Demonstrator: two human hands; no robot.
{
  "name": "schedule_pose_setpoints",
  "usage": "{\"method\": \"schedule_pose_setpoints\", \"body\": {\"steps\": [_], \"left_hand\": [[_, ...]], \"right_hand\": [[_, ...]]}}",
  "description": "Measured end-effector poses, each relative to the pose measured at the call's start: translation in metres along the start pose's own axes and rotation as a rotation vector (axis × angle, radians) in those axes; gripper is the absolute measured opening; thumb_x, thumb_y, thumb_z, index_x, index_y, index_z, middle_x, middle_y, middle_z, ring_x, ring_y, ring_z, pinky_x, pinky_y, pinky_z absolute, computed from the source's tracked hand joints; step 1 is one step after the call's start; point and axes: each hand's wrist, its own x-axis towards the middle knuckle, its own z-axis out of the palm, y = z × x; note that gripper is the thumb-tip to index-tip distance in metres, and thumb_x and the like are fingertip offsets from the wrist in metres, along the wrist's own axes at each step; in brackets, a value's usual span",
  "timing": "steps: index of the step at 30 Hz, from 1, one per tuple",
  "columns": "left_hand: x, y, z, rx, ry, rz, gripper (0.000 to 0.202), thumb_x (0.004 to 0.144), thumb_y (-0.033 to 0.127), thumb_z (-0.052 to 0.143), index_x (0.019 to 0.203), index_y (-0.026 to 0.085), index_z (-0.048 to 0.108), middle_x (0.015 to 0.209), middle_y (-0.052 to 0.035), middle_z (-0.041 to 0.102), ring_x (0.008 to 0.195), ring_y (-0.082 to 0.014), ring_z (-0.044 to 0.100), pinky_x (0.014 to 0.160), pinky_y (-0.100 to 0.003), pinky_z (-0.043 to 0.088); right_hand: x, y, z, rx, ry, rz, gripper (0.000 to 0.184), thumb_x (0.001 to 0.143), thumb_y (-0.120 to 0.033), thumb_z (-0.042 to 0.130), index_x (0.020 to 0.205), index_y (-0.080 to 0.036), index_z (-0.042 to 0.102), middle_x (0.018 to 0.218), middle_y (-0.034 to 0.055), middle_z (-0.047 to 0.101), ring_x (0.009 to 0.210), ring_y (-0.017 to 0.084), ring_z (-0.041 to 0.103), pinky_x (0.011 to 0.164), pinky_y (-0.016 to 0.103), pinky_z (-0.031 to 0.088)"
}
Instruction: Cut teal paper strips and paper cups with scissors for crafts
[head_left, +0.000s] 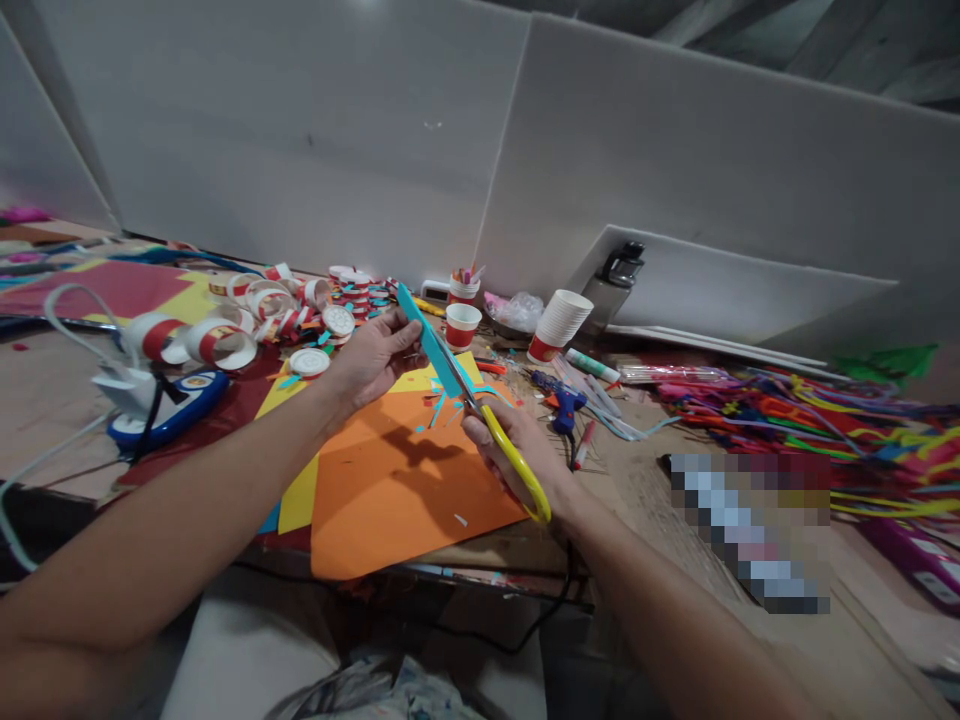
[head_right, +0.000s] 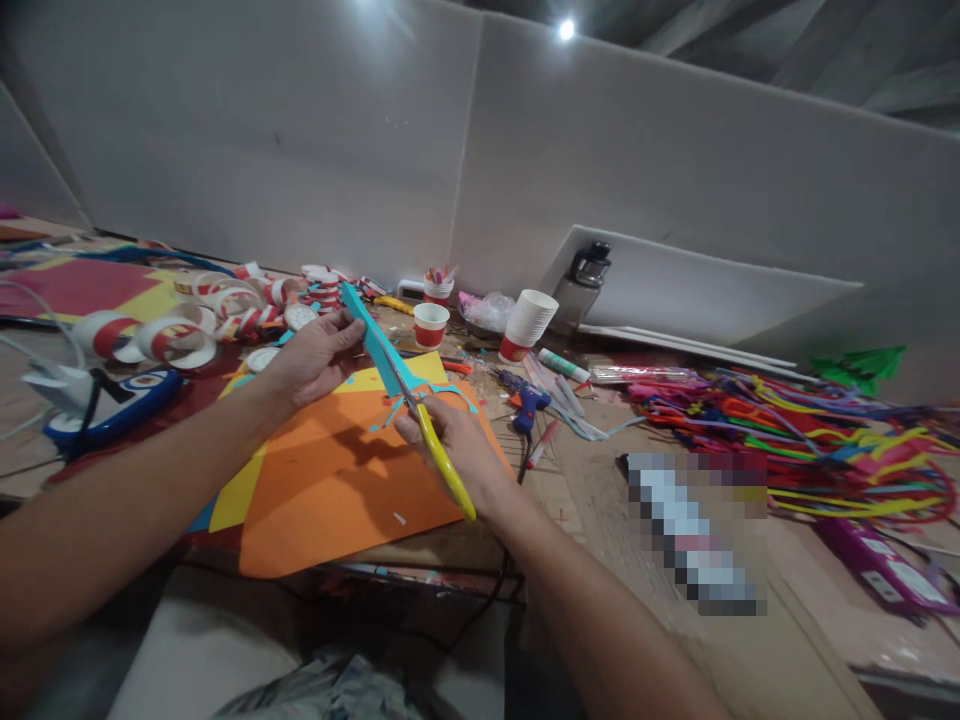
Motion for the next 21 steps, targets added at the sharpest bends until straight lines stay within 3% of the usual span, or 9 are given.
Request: {"method": "schedule_pose_setpoints", "body": {"steps": [21], "left_hand": [[-0.0018, -0.0015, 0.0029, 0.029, 0.023, -0.052, 0.024, 0.07, 0.019, 0.081, 0.075, 0.013, 0.059, 0.067, -0.0001, 0.068, 0.056, -0.0104, 0.063, 0.059, -0.024, 0.055]], "right_hand": [[-0.0005, -0.0043, -0.0025, -0.008, -0.028, 0.005, 0.029, 0.091, -0.05, 0.052, 0.089, -0.021, 0.05, 0.061, -0.0062, 0.043, 0.047, 0.007, 0.038, 0.045, 0.02, 0.031]]}}
